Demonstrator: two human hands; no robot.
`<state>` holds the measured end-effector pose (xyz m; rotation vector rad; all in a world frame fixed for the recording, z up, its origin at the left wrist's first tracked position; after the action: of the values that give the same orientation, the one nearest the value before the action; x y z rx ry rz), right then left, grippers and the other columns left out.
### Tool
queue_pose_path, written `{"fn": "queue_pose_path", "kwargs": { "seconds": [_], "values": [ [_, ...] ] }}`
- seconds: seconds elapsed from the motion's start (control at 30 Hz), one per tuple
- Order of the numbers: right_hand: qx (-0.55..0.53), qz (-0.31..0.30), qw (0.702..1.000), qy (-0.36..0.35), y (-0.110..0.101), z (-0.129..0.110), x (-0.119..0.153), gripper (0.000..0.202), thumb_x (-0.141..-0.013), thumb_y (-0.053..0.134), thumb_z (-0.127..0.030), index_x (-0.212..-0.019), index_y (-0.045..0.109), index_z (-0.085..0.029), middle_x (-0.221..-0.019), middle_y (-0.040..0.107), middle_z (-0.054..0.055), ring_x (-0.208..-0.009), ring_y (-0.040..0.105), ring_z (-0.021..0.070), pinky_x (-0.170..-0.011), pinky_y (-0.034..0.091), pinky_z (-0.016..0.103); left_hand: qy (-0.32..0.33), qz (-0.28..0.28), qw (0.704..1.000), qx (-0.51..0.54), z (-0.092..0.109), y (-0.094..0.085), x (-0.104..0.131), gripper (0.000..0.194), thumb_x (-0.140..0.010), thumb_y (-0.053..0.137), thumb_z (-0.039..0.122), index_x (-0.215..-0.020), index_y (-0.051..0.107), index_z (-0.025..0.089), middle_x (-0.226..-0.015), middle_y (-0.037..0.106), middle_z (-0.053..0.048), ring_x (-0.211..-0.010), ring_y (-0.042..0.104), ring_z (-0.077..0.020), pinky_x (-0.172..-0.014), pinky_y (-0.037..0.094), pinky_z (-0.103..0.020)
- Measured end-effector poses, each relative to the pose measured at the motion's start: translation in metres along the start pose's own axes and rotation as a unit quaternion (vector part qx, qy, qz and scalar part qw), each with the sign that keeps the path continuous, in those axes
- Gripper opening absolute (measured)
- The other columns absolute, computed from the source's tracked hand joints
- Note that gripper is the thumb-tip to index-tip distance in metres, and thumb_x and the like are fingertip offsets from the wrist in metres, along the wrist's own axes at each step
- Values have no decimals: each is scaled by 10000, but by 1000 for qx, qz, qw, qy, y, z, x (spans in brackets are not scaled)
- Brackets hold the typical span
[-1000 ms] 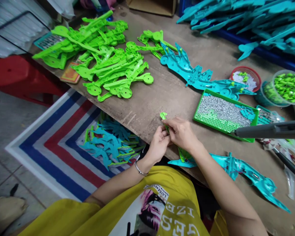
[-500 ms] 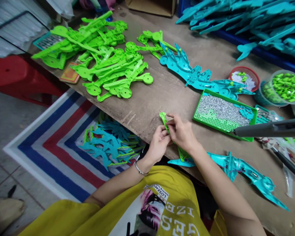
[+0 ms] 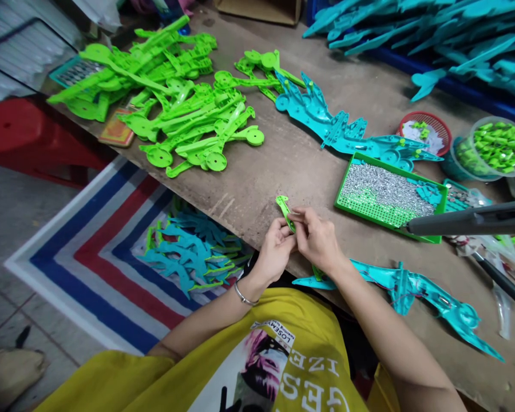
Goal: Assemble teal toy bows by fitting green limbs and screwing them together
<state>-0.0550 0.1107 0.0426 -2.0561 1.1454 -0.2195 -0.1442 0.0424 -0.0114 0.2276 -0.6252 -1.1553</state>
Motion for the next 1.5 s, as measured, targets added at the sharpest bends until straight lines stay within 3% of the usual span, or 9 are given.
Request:
{"fn": "queue_pose_path", "kwargs": {
  "seconds": [0.1,0.3,0.57,0.73,0.97,1.17,1.33,1.4,1.5],
  "values": [
    [-27,23,999,29,1,1,-6,293,-862,602,-199,-1147,532,-209,-953,799,67,-860,779,215,-719,611,321,0,0,1000,-4,0,0,0,302,-821,612,93,-1088,504,184,-1083,720,-75,-942,692,-155,-756,524,-232],
    [-5,38,999,-5,7,3,-15,300,-822,577,-188,-1108,493,-219,-866,771,50,-730,749,190,-642,578,293,0,3,1000,0,0,0,-2,280,-833,599,88,-1075,501,186,-1092,717,-67,-993,684,-149,-815,528,-238],
    [-36,14,999,-23,0,10,-13,219,-849,573,-192,-1024,450,-238,-868,748,50,-764,744,191,-674,589,307,-13,3,1000,1,-3,-1,-1,325,-804,651,129,-1088,508,194,-1048,711,-49,-834,667,-119,-697,509,-205],
    [-14,-13,999,-38,2,11,-14,154,-872,567,-213,-987,471,-244,-879,745,55,-791,744,199,-700,593,321,-15,2,1000,5,-4,-1,0,321,-812,653,143,-1091,503,198,-1050,713,-50,-874,678,-130,-716,517,-211],
    [26,54,998,-30,5,4,-3,135,-910,581,-242,-1004,485,-238,-879,761,59,-777,757,205,-637,590,298,-2,1,1000,-11,0,0,-1,306,-811,595,79,-1084,512,190,-1053,715,-58,-964,688,-156,-803,528,-246],
    [66,18,993,-93,9,-4,13,151,-959,491,-161,-1100,514,-209,-994,758,107,-858,749,217,-718,598,323,-1,14,1000,-18,4,0,0,263,-809,617,78,-1027,525,193,-972,711,-32,-938,690,-150,-865,524,-268],
    [129,-18,988,-83,14,-6,16,118,-987,458,-187,-1018,571,-204,-958,750,123,-852,725,237,-758,587,356,11,27,999,-43,3,-1,0,230,-807,653,97,-967,523,199,-908,709,-7,-908,686,-139,-816,516,-226],
    [101,-38,992,-60,11,-6,13,135,-980,462,-178,-1032,584,-202,-979,758,119,-876,732,235,-772,591,356,6,26,999,-37,3,-1,0,242,-806,661,106,-978,516,197,-915,712,-9,-890,686,-135,-802,523,-227],
    [-34,-62,998,2,-3,-2,7,278,-960,479,-154,-1223,556,-203,-1120,758,95,-1010,738,210,-847,606,347,-23,5,1000,-5,3,2,-1,280,-817,650,128,-1032,485,199,-981,717,-23,-881,697,-138,-784,552,-252]
  ]
}}
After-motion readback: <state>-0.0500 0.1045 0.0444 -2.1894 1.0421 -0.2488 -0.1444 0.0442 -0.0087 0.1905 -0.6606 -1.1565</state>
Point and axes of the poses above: each hand's wrist, its own x-axis away from the middle knuckle, its own y-axis out of the palm, z = x × y, the point moved 3 cm from there along -x, towards the middle knuckle
